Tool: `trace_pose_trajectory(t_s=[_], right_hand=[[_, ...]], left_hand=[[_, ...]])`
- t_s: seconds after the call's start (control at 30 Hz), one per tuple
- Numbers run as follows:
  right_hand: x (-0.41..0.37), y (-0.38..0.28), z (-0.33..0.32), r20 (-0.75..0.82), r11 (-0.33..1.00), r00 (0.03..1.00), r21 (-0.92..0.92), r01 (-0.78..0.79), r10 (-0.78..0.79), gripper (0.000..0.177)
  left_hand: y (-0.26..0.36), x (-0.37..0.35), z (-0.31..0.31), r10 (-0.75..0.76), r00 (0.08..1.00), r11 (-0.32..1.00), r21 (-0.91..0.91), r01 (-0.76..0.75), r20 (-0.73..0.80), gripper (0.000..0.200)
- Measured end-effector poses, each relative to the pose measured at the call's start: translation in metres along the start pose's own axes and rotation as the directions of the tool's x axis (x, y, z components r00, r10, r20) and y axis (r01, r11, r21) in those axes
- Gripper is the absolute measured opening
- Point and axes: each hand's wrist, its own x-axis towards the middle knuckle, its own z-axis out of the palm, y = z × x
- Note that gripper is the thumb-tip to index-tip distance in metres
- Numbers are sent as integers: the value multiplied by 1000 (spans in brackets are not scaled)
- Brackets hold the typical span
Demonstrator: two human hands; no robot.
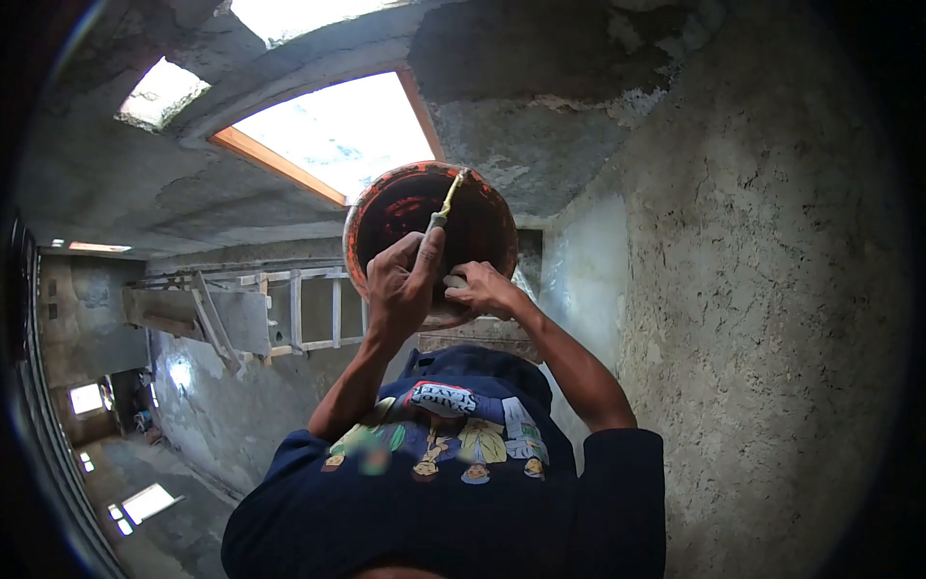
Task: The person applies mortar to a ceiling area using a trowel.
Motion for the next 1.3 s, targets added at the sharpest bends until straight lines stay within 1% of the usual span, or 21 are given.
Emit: trace_pose_trajectory(t_s=[0.03, 0.07, 0.13, 0.17, 0.2, 0.3, 0.33, 0.43, 0.57, 0.6, 0.7, 0.77, 0.83, 0.97, 1.07, 1.13, 1.17, 1.2, 1.23, 1.27, 1.3], right_hand=[[-2, -7, -7, -9, 992, 993, -45, -122, 121, 43], [-6, -15, -16, 31, 981, 985, -97, -166, 170, 42], [-25, -37, -38, 12, 981, 983, -74, -182, 183, 42], [-36, -40, -45, -6, 979, 980, -46, -198, 198, 42], [-46, -34, -47, -70, 988, 993, -115, -101, 94, 42], [-83, -33, -53, -206, 995, 974, -17, -99, 93, 42], [-90, -31, -54, -129, 966, 958, -10, -259, 256, 42], [-100, -8, -43, -157, 947, 936, -18, -321, 315, 42], [-106, 6, -31, -278, 946, 915, -55, -320, 294, 48], [-106, -2, -36, -221, 941, 918, 8, -337, 330, 53], [-108, 14, -24, -283, 929, 891, -7, -371, 354, 54], [-108, 22, -19, -277, 929, 891, 13, -370, 359, 51], [-107, 22, -18, -302, 965, 917, 39, -261, 260, 38], [-108, 34, -12, -345, 956, 893, 63, -285, 289, 40], [-110, 25, -13, -361, 964, 896, 25, -266, 257, 43], [-112, 24, -8, -465, 962, 859, -53, -269, 215, 40], [-113, 23, -8, -475, 961, 854, -54, -270, 213, 40], [-116, 22, -10, -332, 903, 878, 370, -216, 346, 39], [-118, 8, -17, -149, 664, 905, 727, -173, 398, 38], [-120, -10, -17, -327, 659, 833, 750, -58, 446, 31], [-117, -18, -20, -338, 657, 827, 752, -50, 449, 31]], left_hand=[[-2, 4, -2, 4, 1000, 1000, -1, -4, -5, 39], [-3, 9, -4, -18, 997, 999, -34, 16, -71, 40], [-20, 26, -7, -42, 984, 996, -83, 28, -174, 46], [-30, 35, -11, -124, 976, 990, -85, 110, -180, 48], [-36, 39, -14, -188, 968, 972, -172, 159, -165, 46], [-33, 43, -20, -312, 947, 906, -326, 271, -79, 48], [-30, 43, -19, -372, 928, 857, -394, 332, -26, 50], [-26, 44, -10, -315, 945, 839, -441, 319, 83, 49], [-23, 41, 3, -273, 957, 903, -317, 289, 95, 43], [-26, 42, 3, -237, 967, 922, -290, 255, 96, 43], [-23, 43, 1, -265, 962, 921, -277, 273, 66, 43], [-23, 42, -1, -273, 960, 919, -277, 280, 63, 43], [-23, 39, -1, -286, 955, 902, -313, 296, 80, 42], [-32, 39, -2, -279, 953, 891, -337, 304, 121, 42], [-42, 45, -5, -228, 970, 930, -277, 243, 86, 43], [-47, 48, -4, -194, 981, 977, -85, 194, 2, 43], [-47, 48, -4, -185, 983, 979, -87, 185, 7, 43], [-47, 47, -4, -198, 980, 973, -118, 198, 14, 44], [-47, 47, -3, -210, 977, 966, -149, 211, 23, 44], [-47, 46, -3, -229, 973, 959, -164, 233, 43, 44], [-48, 46, -3, -220, 974, 961, -162, 226, 55, 44]])
